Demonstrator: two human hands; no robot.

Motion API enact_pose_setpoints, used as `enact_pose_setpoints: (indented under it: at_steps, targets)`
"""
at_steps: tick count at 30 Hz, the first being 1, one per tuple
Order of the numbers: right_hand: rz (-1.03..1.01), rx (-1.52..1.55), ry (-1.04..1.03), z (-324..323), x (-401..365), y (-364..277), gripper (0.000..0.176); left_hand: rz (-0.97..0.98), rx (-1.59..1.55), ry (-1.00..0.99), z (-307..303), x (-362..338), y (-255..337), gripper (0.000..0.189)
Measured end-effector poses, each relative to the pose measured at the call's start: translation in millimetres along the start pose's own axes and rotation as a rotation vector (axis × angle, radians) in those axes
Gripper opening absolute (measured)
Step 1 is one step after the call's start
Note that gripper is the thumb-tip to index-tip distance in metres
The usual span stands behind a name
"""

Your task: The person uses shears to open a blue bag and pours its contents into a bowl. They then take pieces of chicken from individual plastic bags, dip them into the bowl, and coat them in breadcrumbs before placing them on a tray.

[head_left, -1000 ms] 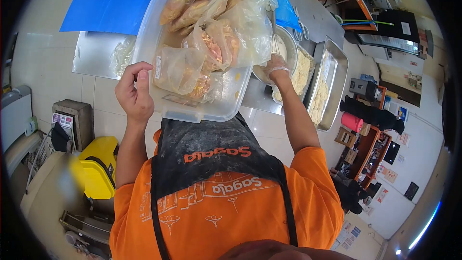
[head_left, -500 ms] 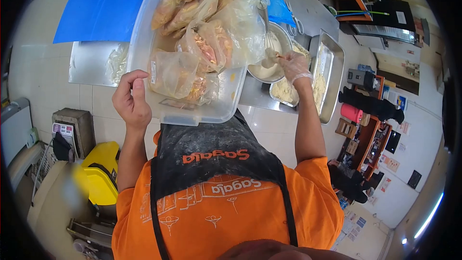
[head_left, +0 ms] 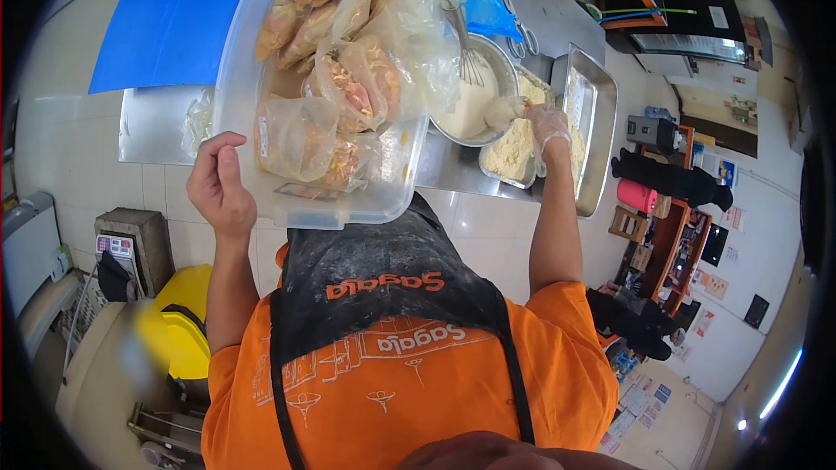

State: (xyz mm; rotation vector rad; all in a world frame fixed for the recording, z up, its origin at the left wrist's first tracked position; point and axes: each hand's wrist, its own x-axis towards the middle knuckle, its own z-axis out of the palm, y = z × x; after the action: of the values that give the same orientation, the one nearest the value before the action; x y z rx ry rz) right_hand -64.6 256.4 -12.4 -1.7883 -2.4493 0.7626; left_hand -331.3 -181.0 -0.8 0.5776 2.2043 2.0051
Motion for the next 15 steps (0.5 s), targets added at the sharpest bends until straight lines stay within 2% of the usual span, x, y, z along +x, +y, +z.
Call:
enact_pose_setpoints:
  at_steps: [4,8,11,15]
  targets:
    - [0.016,0.034,0.016,-24.8,-2.7,7.6,0.033,-0.019,0.041,0.094,4.9,-1.4,-0.8,0.021]
    - [-0.072,0.071,-0.009,-73.1,-9.9,3.4,0.025,0.085,0.138,0.190,11.3,0.9,-1.3,0.023]
    - [-0.174,-0.076,-0.063,-92.0,6.1,33.5,0.028,0.067,0.150,0.228,12.1,0.3,-4.1,0.023]
    - [-0.704,-0.507,-0.160,-72.7,-20.7,55.2,0.023,0.071,0.192,0.269,13.5,0.8,-5.1,0.024]
